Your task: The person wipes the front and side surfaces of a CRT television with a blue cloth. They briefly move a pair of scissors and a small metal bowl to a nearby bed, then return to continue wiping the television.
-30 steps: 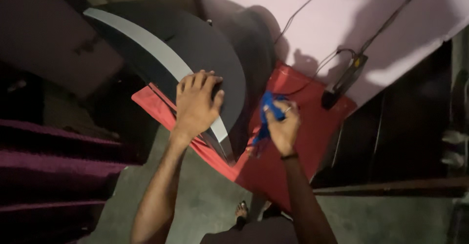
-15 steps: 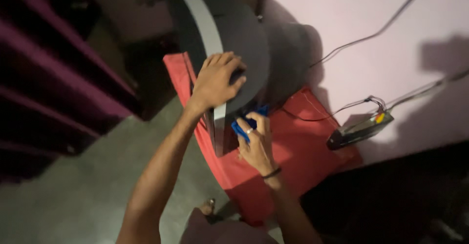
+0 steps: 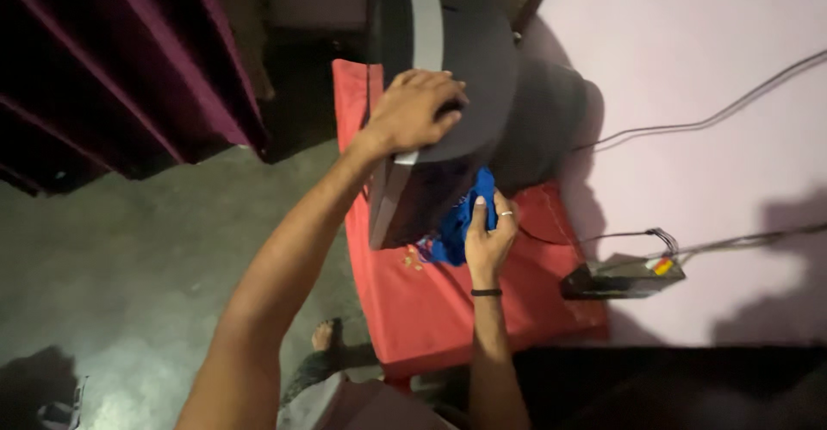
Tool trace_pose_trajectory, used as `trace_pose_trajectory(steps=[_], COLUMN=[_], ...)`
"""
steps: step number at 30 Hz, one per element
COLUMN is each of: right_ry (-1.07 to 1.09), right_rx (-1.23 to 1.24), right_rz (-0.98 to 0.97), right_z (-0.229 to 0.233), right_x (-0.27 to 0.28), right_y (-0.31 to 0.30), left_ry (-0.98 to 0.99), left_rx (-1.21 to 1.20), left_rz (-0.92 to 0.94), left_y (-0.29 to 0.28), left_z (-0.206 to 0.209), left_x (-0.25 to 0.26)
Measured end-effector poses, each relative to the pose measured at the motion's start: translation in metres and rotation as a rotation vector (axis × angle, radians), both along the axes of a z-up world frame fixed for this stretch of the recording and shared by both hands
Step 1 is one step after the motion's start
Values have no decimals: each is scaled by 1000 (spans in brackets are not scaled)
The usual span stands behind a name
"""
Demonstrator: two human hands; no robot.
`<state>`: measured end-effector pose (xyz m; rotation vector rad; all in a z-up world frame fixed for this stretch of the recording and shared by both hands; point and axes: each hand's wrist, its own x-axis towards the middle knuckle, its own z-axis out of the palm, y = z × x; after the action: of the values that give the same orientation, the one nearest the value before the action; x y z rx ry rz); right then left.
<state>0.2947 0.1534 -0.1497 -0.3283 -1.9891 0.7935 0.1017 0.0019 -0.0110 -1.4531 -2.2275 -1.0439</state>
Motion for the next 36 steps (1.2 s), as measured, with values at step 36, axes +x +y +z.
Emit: trace_pose_trajectory(steps=[36], right_ry=[-46], right_rx=[17], right_rz=[147], right_z=[-7], right_x=[-39], right_y=[-71], left_ry=[14], left_rx=[-4], left_rz=[-36], left_y=[-4], left_z=[-1], left_x=[4])
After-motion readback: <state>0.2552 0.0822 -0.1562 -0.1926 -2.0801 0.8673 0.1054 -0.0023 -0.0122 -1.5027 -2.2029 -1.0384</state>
